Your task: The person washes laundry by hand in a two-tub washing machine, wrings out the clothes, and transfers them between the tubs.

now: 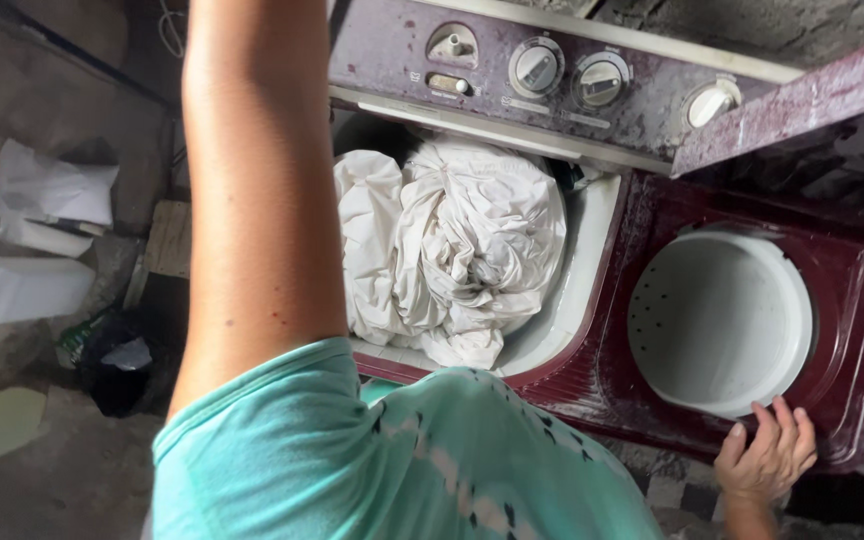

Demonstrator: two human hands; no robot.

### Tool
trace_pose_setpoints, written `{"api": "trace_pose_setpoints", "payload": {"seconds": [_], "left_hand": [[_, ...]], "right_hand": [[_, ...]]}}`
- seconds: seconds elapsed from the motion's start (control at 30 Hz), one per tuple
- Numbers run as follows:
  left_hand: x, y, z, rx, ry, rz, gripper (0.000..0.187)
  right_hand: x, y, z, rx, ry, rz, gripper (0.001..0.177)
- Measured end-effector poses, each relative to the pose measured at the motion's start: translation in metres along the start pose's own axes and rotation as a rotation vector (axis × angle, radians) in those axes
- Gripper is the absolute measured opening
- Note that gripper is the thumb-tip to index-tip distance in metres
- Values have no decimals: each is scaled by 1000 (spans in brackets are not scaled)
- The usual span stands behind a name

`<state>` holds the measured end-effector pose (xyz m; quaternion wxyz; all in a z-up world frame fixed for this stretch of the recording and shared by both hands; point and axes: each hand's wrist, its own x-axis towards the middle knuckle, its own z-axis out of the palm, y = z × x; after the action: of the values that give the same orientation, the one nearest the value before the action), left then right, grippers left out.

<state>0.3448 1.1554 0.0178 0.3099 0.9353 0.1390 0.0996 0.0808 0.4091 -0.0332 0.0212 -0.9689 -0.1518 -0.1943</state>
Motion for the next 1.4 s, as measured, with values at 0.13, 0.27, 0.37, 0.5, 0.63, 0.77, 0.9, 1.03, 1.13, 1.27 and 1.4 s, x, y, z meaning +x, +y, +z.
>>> {"api": "trace_pose_setpoints", "payload": {"seconds": [0.13,0.27,0.37,0.5,0.63,0.77,0.9,1.03,1.13,1.27,1.4], "left_hand": [[-1,-1,2,-11,-3,29,80],[-13,-8,-6,-8,29,48,86],[-25,-16,-13,-8,58,73,91],[-49,-28,-18,-13,99,84,98],[-91,-40,6,-58,90,82,105],[-128,-41,32,-139,60,67,111],[-150,-39,57,-330,173,-62,118],[-270,-73,126,-451,18,-649,131],[-291,-84,150,-579,-202,-1223,138],[-280,-90,171,-558,-249,-1361,132],[-269,-132,208,-412,-256,-1311,120]], "right_hand": [[-3,2,1,-18,-34,37,32],[-4,1,0,-79,-75,59,27],[-5,-1,-1,-110,-89,63,25],[-6,-1,-2,-129,-112,60,21],[-7,8,1,-35,-138,59,23],[5,10,0,-45,-256,65,25],[62,-56,8,388,-119,264,34],[142,-182,52,606,-99,7,24],[195,-259,92,606,-487,-87,48],[245,-323,164,371,-476,-142,102],[245,-331,215,380,-596,-9,88]]}}
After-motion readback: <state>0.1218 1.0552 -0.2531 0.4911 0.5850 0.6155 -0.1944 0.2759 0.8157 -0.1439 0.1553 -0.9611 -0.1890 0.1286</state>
